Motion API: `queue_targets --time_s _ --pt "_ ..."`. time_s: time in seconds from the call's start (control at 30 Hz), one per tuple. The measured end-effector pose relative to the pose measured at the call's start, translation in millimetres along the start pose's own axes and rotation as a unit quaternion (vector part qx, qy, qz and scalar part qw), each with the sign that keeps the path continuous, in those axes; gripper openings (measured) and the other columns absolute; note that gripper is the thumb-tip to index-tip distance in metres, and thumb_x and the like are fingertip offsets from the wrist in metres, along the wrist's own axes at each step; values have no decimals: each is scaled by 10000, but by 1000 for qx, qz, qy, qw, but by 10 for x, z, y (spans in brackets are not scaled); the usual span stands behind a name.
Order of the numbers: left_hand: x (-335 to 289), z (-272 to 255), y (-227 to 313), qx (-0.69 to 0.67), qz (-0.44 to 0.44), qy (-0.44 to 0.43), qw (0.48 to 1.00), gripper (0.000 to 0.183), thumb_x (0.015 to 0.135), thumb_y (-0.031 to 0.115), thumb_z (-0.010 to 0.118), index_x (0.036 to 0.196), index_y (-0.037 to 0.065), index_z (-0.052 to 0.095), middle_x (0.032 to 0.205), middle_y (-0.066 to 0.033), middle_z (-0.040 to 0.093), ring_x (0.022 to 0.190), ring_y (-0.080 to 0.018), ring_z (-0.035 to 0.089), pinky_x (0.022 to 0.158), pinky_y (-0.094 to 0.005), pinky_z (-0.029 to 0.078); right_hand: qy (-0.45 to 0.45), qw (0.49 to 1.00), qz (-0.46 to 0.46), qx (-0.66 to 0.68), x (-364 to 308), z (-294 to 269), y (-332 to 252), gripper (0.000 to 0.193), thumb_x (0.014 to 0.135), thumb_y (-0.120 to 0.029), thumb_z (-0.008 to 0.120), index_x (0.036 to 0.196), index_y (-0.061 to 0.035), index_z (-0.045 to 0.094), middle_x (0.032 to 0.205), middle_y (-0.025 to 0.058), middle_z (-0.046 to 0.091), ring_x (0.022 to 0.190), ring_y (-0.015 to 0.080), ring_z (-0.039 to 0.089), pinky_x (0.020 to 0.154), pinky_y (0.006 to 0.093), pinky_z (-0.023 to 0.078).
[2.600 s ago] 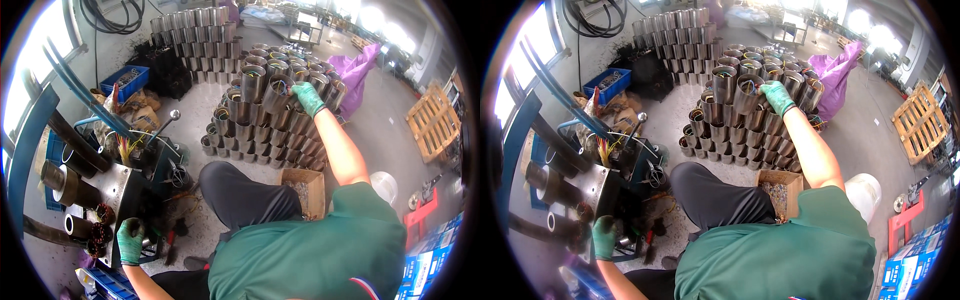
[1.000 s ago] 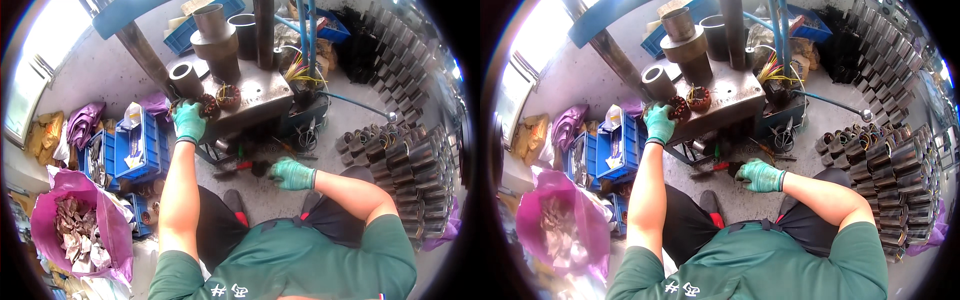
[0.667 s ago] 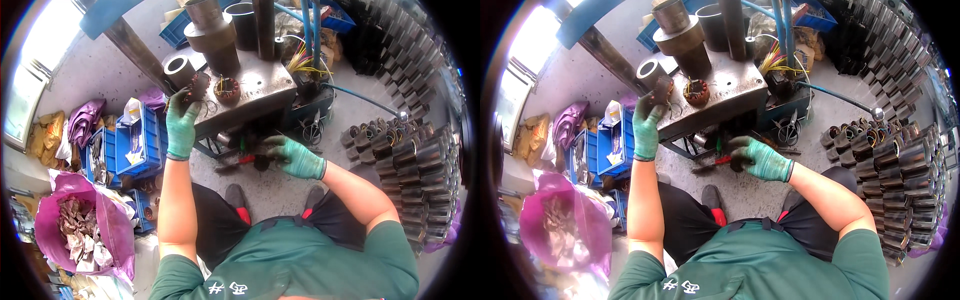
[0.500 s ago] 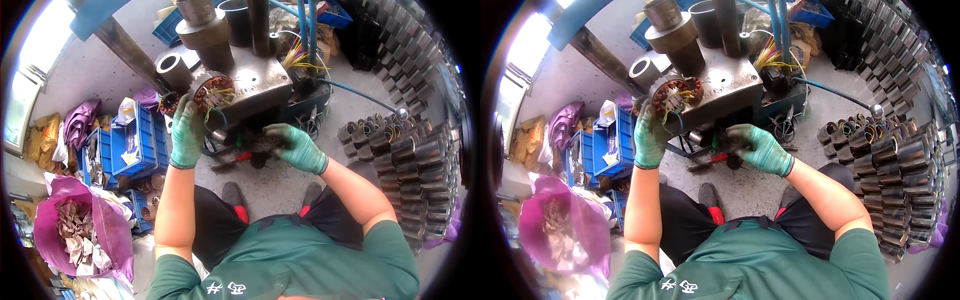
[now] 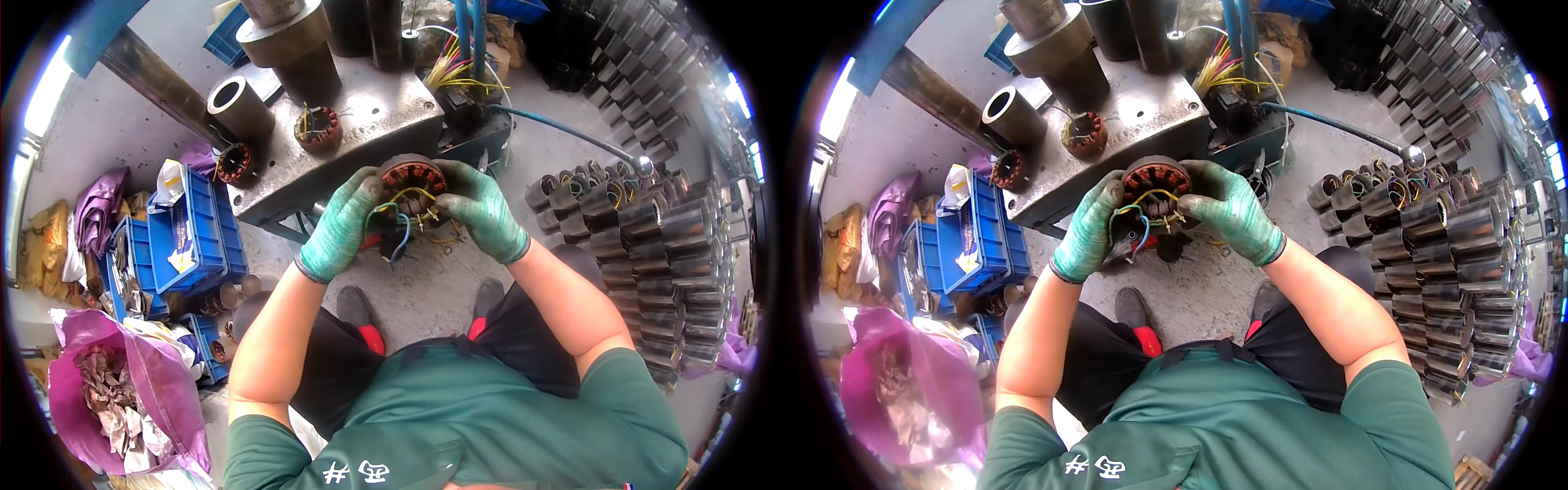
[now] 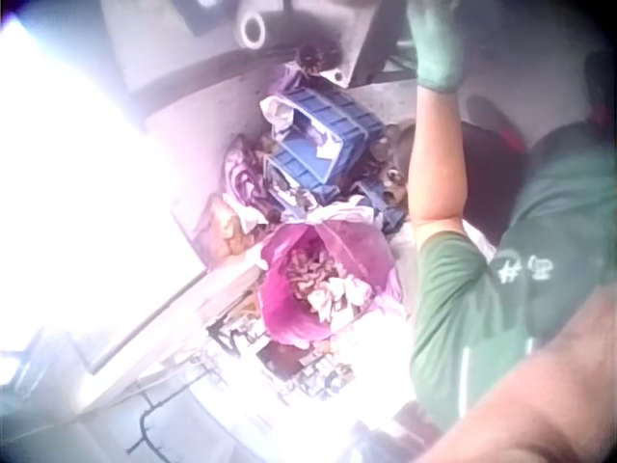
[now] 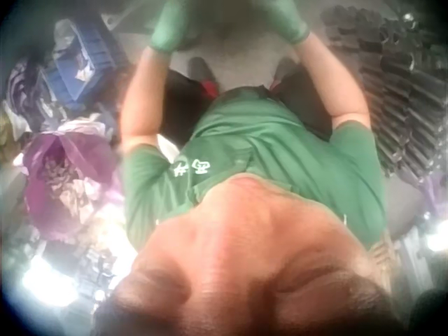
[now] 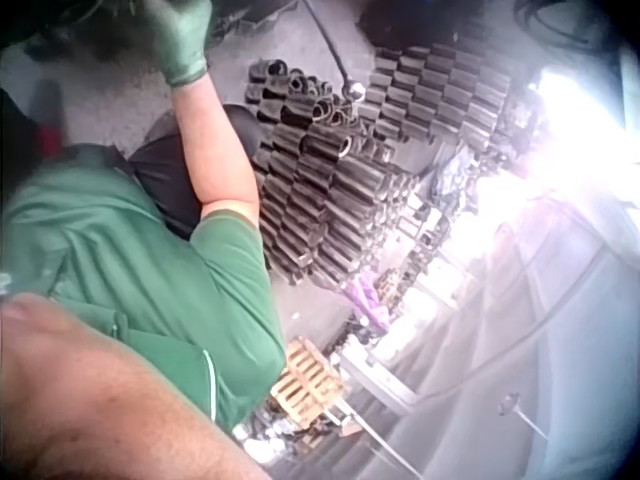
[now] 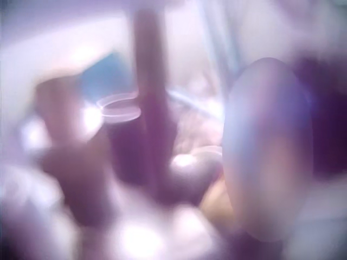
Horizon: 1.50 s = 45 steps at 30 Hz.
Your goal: The person trims wire ends on motor components using shears and then places each component into a metal housing before using a vertical press to secure them.
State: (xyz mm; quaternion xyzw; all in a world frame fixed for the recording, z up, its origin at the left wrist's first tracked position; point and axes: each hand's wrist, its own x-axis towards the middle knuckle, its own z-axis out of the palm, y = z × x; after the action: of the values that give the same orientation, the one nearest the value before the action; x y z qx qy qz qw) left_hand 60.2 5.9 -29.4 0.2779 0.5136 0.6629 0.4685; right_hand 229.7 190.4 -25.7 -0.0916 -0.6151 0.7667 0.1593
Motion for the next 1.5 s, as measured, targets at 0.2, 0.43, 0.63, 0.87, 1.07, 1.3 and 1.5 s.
queue_targets --time_s 0.2,0.43,0.63,0.87,1.07,1.3,1.5 --pt "54 24 -5 -31 -1 -1 1000 692 1052 560 562 1440 -11 518 1314 -152 652 1128 -242 677 993 -389 571 23 995 -21 -99 -49 -52 92 591 846 -173 834 1337 58 599 1197 109 702 1085 161 645 986 333 529" --pt "48 -73 143 71 -57 54 994 564 1058 512 568 1312 10 611 1082 -82 718 884 -143 684 759 -280 564 118 978 -51 -164 -9 -87 272 565 796 -172 875 1268 34 642 1134 111 714 1043 175 664 956 336 542" --pt "65 31 185 176 -55 92 979 333 1035 323 660 1169 20 689 894 -38 695 784 -98 648 682 -250 525 143 959 -86 -230 8 -122 370 543 795 -183 878 1246 35 669 1130 131 721 1038 201 683 949 342 550" --pt "105 -138 45 228 50 88 968 141 949 73 712 1070 -1 708 886 -24 699 733 -76 609 664 -231 500 163 975 -17 -152 36 -115 350 467 855 -174 833 1221 67 674 1055 104 733 960 170 693 895 321 568" --pt "26 -62 215 221 75 118 965 164 962 69 701 1117 12 704 935 -27 702 758 -87 621 693 -242 520 234 969 84 2 109 -158 237 331 927 -152 760 1158 72 683 1022 92 733 884 152 691 803 287 578" --pt "40 -130 136 270 -20 181 945 297 1030 280 686 1138 6 721 853 -56 679 660 -98 607 594 -279 533 281 945 130 110 101 -211 308 279 933 -137 746 1148 23 669 981 103 726 831 204 727 685 342 623" --pt "407 -6 -536 396 92 178 896 433 1025 302 695 1306 -27 671 1092 -93 744 976 -152 662 891 -313 534 268 956 116 26 127 -101 385 319 917 -154 780 1149 36 672 1002 99 730 867 177 709 769 322 601"
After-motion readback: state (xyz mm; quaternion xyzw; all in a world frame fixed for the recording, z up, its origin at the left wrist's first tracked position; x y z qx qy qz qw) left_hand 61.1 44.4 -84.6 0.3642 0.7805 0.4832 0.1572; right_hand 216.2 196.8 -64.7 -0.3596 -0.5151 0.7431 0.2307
